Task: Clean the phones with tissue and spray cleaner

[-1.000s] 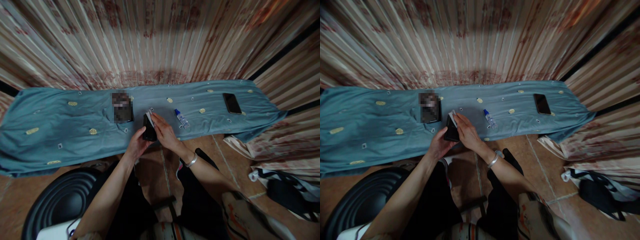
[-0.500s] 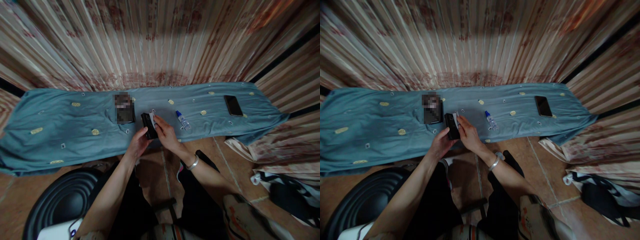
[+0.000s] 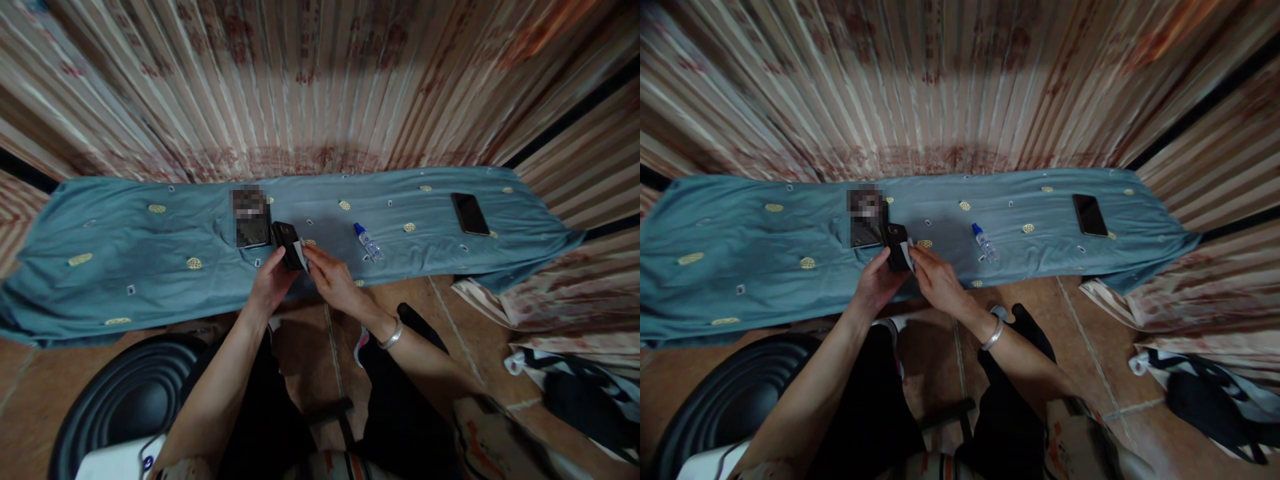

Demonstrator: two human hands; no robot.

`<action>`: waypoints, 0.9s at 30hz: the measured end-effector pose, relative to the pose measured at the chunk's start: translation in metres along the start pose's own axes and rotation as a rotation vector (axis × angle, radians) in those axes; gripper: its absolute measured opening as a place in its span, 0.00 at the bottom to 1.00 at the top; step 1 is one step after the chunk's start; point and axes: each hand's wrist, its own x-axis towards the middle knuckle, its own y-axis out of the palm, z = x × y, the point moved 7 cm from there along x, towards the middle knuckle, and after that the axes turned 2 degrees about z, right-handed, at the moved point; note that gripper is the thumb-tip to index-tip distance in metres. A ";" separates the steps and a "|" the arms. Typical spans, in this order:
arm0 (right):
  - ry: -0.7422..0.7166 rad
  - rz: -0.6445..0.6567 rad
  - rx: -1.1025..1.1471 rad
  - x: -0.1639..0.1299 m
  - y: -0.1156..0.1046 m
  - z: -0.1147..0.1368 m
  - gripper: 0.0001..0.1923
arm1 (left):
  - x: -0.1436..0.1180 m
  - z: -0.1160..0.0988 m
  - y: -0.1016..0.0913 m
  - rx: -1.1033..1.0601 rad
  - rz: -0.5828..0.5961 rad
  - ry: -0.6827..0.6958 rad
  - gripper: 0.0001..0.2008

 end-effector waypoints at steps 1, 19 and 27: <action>-0.004 0.010 -0.007 -0.001 0.001 0.001 0.21 | 0.001 0.000 -0.003 -0.001 -0.014 -0.007 0.07; -0.142 -0.016 -0.149 0.005 -0.002 0.024 0.16 | 0.000 0.015 -0.005 0.046 -0.021 -0.023 0.05; 0.026 -0.098 0.053 0.006 -0.008 0.002 0.16 | -0.004 0.010 0.008 0.099 0.088 0.041 0.11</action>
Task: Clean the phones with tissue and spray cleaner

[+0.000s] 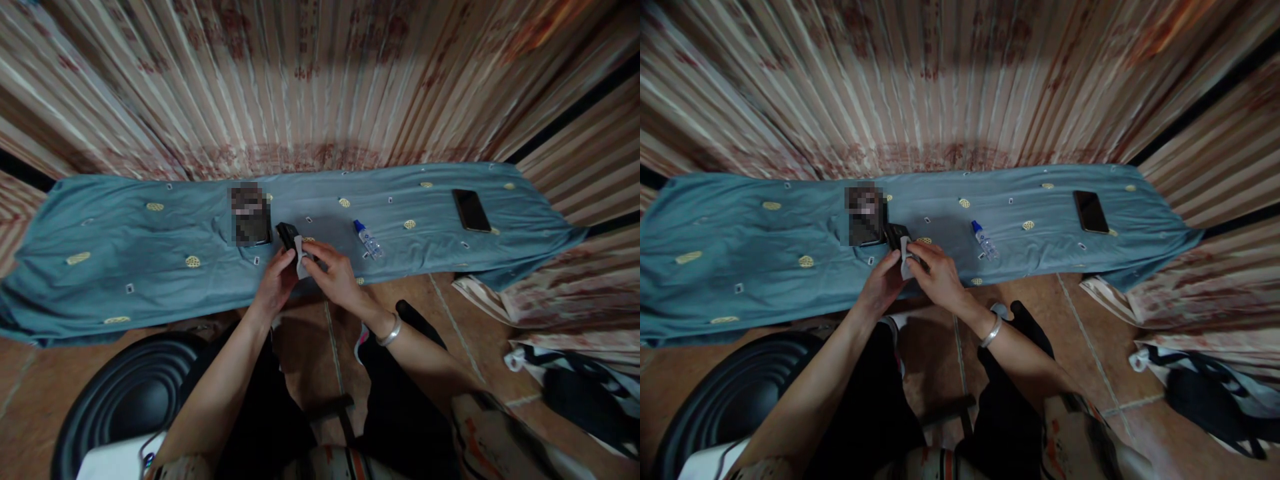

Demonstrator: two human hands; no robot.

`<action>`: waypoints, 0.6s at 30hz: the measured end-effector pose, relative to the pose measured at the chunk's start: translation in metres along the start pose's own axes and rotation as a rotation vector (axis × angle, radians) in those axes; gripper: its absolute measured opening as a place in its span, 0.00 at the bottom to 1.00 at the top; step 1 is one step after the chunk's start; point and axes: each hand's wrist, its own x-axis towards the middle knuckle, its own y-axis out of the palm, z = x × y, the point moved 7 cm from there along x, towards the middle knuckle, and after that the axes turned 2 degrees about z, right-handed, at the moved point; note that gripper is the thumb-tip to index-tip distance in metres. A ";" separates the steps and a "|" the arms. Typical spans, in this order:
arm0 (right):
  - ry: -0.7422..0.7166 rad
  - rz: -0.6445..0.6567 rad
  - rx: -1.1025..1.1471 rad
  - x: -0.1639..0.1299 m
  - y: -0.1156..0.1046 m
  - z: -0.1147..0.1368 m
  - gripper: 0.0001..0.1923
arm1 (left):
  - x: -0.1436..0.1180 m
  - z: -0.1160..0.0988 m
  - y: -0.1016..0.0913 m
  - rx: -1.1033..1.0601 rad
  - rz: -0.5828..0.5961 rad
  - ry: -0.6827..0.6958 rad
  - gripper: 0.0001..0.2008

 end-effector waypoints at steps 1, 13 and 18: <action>0.028 -0.009 0.031 0.001 -0.001 -0.004 0.16 | -0.001 0.000 0.001 0.014 0.017 0.003 0.13; 0.052 -0.091 0.073 0.009 -0.018 -0.013 0.16 | -0.008 0.017 0.005 0.111 0.039 -0.062 0.20; 0.100 -0.113 0.099 0.012 -0.021 -0.023 0.16 | -0.005 0.022 -0.005 0.223 -0.053 -0.031 0.28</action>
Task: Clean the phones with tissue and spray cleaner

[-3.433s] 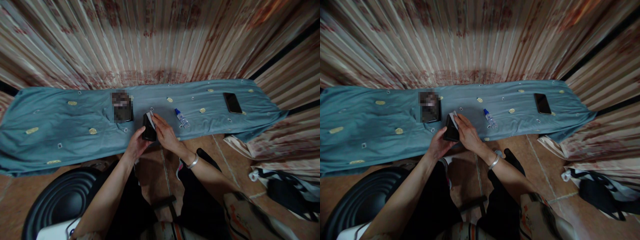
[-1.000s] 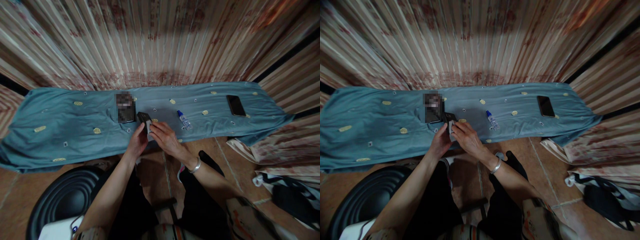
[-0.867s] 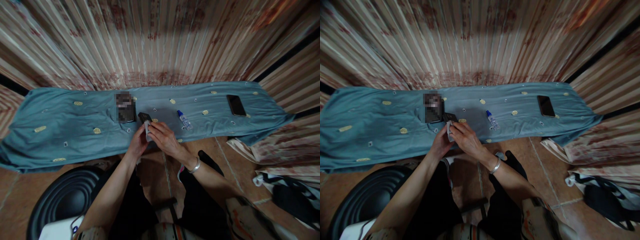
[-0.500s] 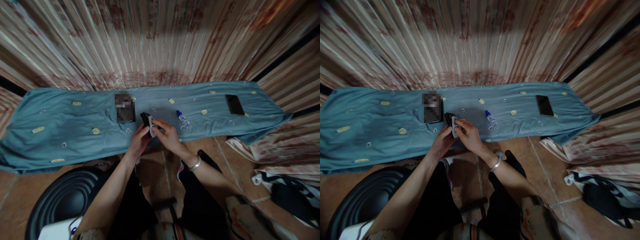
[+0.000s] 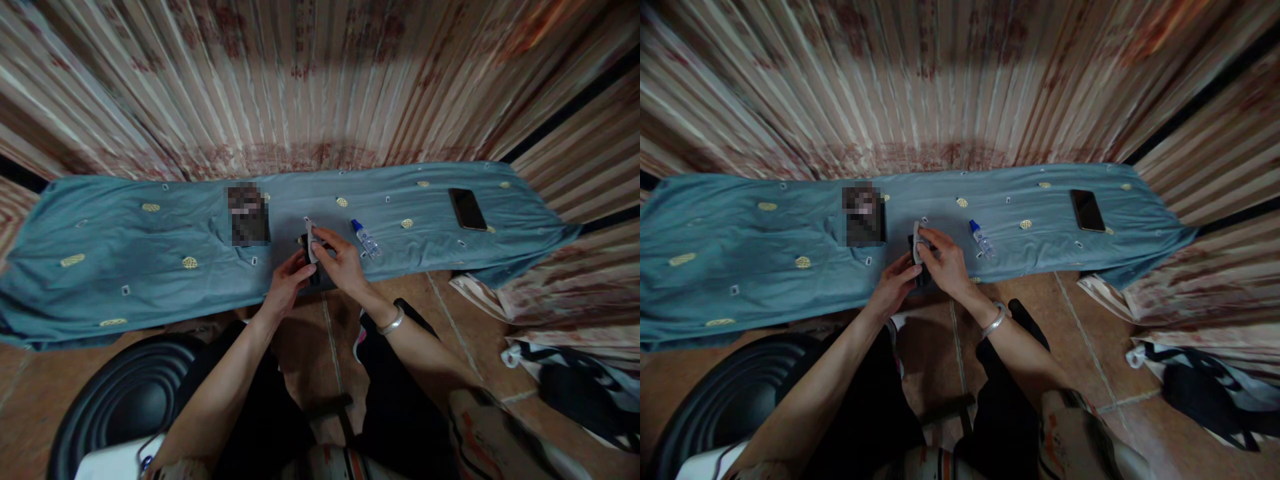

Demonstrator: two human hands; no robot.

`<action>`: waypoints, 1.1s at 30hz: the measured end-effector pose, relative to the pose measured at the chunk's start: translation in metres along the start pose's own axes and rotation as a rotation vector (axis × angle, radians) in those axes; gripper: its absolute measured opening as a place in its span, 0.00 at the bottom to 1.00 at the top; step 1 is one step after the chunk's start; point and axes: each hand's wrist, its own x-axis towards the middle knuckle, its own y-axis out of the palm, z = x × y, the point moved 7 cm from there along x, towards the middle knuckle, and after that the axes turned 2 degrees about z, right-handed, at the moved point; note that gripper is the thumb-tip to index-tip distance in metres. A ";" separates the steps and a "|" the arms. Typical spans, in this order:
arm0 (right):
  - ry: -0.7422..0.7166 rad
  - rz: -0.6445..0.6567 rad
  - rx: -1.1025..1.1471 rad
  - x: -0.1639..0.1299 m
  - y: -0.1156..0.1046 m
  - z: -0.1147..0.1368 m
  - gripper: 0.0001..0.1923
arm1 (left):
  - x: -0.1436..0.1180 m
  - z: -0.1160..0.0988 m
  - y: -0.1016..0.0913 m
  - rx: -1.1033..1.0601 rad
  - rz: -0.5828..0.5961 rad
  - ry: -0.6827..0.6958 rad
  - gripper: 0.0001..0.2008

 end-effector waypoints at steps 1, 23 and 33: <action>0.015 -0.009 0.000 0.001 -0.001 -0.002 0.15 | 0.001 0.000 -0.002 0.036 -0.020 0.014 0.29; 0.185 -0.005 0.050 0.004 -0.006 -0.010 0.15 | 0.006 -0.021 -0.012 0.509 -0.116 0.288 0.32; 0.399 0.000 0.468 0.008 -0.005 -0.027 0.09 | 0.002 -0.029 -0.013 0.744 -0.032 0.406 0.32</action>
